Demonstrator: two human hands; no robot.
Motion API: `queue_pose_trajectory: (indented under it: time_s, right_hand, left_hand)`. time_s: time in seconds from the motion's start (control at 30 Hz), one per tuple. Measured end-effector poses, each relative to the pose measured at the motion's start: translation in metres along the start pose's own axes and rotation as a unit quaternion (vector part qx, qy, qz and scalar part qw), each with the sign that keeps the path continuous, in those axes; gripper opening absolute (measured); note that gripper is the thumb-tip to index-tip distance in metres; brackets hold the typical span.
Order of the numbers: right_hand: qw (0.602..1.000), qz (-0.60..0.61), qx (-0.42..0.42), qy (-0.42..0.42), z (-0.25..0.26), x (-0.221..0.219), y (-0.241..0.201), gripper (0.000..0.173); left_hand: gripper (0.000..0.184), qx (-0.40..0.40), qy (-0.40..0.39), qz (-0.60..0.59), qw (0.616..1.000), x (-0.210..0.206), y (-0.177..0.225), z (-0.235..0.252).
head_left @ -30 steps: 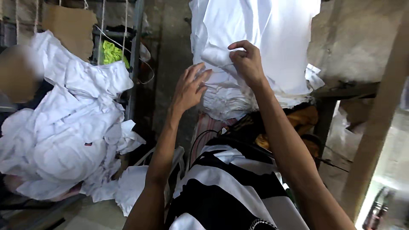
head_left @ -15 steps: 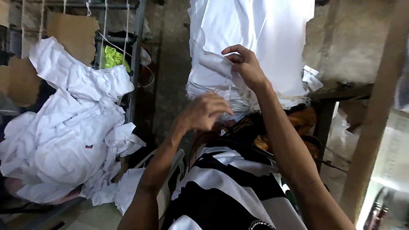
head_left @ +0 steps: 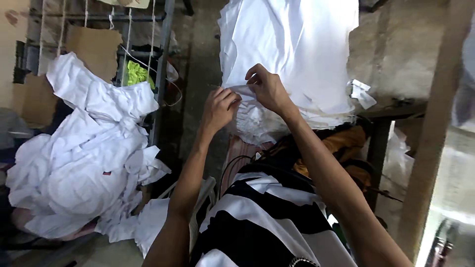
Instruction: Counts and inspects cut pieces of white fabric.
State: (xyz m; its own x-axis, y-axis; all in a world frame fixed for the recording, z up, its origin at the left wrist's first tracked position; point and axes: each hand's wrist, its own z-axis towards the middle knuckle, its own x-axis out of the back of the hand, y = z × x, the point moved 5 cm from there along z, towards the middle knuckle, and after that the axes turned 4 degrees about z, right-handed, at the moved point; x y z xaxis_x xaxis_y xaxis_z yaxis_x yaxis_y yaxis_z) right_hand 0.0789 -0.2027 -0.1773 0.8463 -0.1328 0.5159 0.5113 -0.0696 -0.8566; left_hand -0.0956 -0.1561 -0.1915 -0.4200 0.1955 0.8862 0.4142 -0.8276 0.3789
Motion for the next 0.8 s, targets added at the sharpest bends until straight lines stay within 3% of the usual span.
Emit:
queue_pose_trajectory:
  time_s: [0.5,0.63,0.8]
  right_hand:
    - [0.987,-0.107,0.112,-0.052,-0.026,-0.01,-0.002,0.02]
    - [0.983,-0.123,0.131,-0.04,-0.028,-0.008,0.004,0.01]
    - [0.982,-0.138,0.129,-0.021,-0.028,-0.009,0.005,0.013]
  left_hand:
    - [0.019,-0.024,-0.029,-0.017,0.999,0.008,-0.005,0.019]
    - [0.021,0.02,-0.014,-0.019,1.0,0.017,-0.015,0.012]
    - [0.02,0.103,0.032,-0.025,0.994,0.022,-0.025,-0.014]
